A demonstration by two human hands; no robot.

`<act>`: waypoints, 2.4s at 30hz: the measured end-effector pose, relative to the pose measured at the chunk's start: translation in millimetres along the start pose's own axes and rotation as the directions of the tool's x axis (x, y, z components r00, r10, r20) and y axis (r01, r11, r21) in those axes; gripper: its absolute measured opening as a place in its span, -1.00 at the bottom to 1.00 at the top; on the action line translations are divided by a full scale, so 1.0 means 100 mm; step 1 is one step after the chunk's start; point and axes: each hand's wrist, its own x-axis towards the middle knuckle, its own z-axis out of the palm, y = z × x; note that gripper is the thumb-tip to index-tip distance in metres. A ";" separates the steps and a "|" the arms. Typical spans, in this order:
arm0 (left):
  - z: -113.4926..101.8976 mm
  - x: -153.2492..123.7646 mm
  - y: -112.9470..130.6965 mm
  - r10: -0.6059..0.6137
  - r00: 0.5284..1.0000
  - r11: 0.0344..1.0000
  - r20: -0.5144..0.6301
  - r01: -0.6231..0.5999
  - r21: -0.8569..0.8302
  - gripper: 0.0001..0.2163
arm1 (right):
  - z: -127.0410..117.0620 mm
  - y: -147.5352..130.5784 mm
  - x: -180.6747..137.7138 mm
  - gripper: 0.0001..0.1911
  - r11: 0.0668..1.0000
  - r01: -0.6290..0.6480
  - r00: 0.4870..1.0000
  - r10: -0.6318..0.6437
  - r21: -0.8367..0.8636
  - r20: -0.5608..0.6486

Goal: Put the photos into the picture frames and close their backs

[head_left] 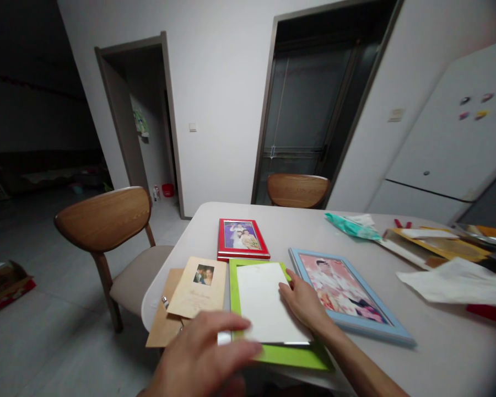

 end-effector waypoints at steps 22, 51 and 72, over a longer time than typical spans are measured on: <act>-0.07 0.62 -0.54 0.020 0.967 0.384 0.255 -0.243 0.891 -0.62 | 0.20 -0.47 -0.45 -0.64 0.907 0.420 0.901 -0.420 0.023 0.107; 0.67 0.23 -0.57 0.001 0.977 0.960 0.213 -0.061 0.274 -0.66 | -0.17 0.05 -0.12 -0.49 0.951 -0.057 0.993 0.022 0.303 0.118; -0.63 0.18 -1.05 0.195 0.847 0.176 0.495 -0.527 0.831 -0.40 | 0.13 -0.06 -0.19 -0.69 0.870 0.196 0.973 -0.231 -0.453 -0.023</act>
